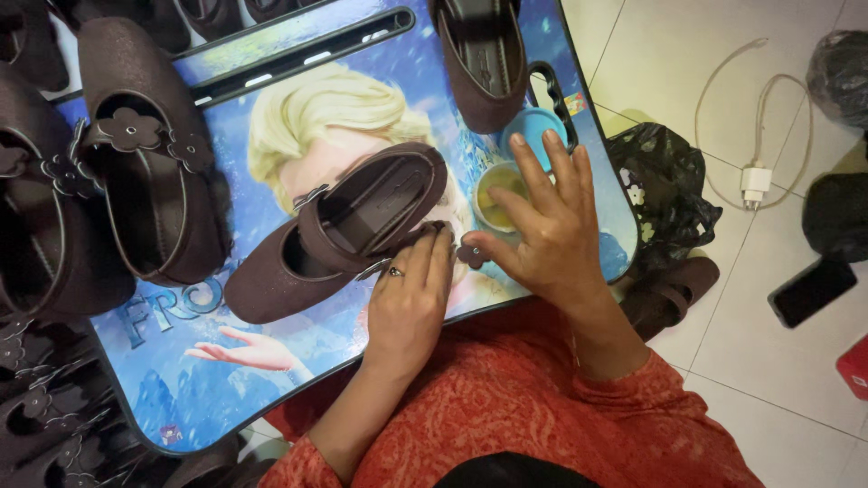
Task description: The person attaches flower-shaped decorative pieces to the straps of brown children's shoes. They pick up each shoe, align the decorations, and press them into place on the strap, repeating the process for multiple shoes.
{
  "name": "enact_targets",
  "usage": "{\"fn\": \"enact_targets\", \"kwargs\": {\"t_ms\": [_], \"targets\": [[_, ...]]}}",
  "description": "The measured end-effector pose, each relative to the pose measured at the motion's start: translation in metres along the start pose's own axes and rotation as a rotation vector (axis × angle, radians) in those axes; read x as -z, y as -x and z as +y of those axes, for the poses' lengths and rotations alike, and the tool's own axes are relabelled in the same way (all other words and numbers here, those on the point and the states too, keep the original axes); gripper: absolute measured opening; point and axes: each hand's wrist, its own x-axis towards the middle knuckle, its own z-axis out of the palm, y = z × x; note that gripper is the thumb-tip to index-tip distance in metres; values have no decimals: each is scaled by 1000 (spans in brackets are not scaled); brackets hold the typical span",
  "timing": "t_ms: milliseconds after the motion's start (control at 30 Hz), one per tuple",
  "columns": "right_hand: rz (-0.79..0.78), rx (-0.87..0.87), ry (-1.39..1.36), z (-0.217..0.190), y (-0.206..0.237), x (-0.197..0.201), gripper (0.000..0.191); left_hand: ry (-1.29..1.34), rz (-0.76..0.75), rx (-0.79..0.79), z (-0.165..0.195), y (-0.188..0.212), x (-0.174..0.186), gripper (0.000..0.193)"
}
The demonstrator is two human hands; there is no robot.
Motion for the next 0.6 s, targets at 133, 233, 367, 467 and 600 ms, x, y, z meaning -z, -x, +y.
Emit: {"fn": "enact_targets", "kwargs": {"t_ms": [133, 233, 367, 467, 600], "targets": [[48, -8, -35, -4, 3, 9, 61, 65, 51, 12, 0, -1, 2, 41], [91, -4, -26, -10, 12, 21, 61, 31, 25, -7, -2, -2, 4, 43], [82, -30, -13, -17, 20, 28, 61, 32, 50, 2, 0, -3, 6, 39], [72, -49, -12, -19, 25, 30, 61, 105, 61, 16, 1, -3, 7, 35], [58, -53, -24, -20, 29, 28, 58, 182, 51, 41, 2, -2, 8, 33]]}}
